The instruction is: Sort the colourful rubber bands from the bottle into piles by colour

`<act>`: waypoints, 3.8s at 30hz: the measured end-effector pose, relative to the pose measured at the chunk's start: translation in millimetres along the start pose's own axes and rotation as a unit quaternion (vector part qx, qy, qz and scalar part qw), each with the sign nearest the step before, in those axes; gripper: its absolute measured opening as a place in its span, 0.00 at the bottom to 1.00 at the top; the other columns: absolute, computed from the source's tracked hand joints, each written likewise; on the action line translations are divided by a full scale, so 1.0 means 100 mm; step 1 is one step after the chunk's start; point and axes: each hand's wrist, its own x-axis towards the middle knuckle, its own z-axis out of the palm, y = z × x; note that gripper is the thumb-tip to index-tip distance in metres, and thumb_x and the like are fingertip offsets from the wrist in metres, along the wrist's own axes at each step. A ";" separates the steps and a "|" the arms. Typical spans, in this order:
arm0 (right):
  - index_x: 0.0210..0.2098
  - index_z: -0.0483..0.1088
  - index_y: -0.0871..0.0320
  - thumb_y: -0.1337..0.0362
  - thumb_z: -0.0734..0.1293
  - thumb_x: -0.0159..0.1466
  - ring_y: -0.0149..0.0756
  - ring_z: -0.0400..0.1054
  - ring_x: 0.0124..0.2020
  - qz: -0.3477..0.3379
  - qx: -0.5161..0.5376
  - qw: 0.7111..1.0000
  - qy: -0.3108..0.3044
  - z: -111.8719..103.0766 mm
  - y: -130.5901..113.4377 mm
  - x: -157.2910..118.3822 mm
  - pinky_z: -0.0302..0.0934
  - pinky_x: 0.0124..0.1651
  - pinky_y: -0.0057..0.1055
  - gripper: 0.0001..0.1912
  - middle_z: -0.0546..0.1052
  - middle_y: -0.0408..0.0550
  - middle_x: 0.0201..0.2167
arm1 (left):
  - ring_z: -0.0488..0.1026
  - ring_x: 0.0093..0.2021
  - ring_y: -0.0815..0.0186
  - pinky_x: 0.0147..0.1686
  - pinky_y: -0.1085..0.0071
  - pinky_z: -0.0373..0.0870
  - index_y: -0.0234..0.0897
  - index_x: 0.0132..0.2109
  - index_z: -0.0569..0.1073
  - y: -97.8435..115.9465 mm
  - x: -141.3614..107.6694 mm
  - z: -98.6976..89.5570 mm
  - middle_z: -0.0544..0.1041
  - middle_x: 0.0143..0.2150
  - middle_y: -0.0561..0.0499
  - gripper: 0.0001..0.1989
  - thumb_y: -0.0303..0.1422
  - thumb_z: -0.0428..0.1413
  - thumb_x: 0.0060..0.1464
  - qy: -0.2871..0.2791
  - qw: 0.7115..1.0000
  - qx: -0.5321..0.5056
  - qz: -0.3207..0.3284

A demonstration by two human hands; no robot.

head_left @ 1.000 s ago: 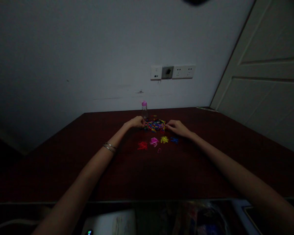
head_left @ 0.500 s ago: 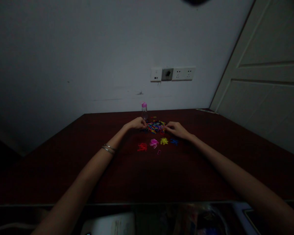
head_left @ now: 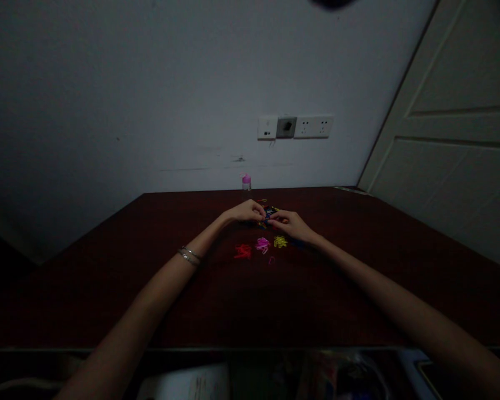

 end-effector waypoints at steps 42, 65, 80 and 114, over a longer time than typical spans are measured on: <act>0.31 0.76 0.57 0.55 0.68 0.49 0.31 0.67 0.24 0.192 -0.008 0.921 -0.340 -1.21 0.56 -0.17 0.57 0.24 0.25 0.14 0.77 0.46 0.25 | 0.61 0.23 0.73 0.23 0.78 0.54 0.29 0.33 0.76 -0.22 0.12 0.27 0.70 0.23 0.53 0.12 0.32 0.53 0.43 0.076 0.985 0.152 -0.019; 0.33 0.75 0.58 0.65 0.64 0.49 0.34 0.68 0.29 0.111 -0.077 0.961 -0.241 -0.84 0.34 0.44 0.61 0.31 0.27 0.12 0.77 0.46 0.28 | 0.65 0.27 0.68 0.28 0.75 0.55 0.37 0.30 0.75 -0.08 0.11 0.45 0.72 0.26 0.51 0.07 0.28 0.51 0.46 0.073 0.952 0.298 0.009; 0.33 0.75 0.60 0.70 0.60 0.47 0.29 0.64 0.24 0.078 -0.107 0.955 -0.266 -0.61 0.49 0.24 0.56 0.29 0.25 0.16 0.75 0.43 0.24 | 0.64 0.23 0.74 0.25 0.77 0.55 0.33 0.31 0.75 0.34 0.22 0.71 0.70 0.22 0.53 0.07 0.26 0.53 0.45 -0.004 0.974 0.196 0.112; 0.30 0.70 0.61 0.68 0.61 0.52 0.28 0.61 0.25 0.080 -0.157 0.955 -0.240 -0.39 0.32 0.15 0.52 0.29 0.23 0.07 0.71 0.45 0.25 | 0.62 0.20 0.72 0.22 0.76 0.55 0.27 0.27 0.75 -0.41 0.02 -0.16 0.70 0.18 0.51 0.15 0.37 0.51 0.46 0.344 0.931 -0.081 -0.091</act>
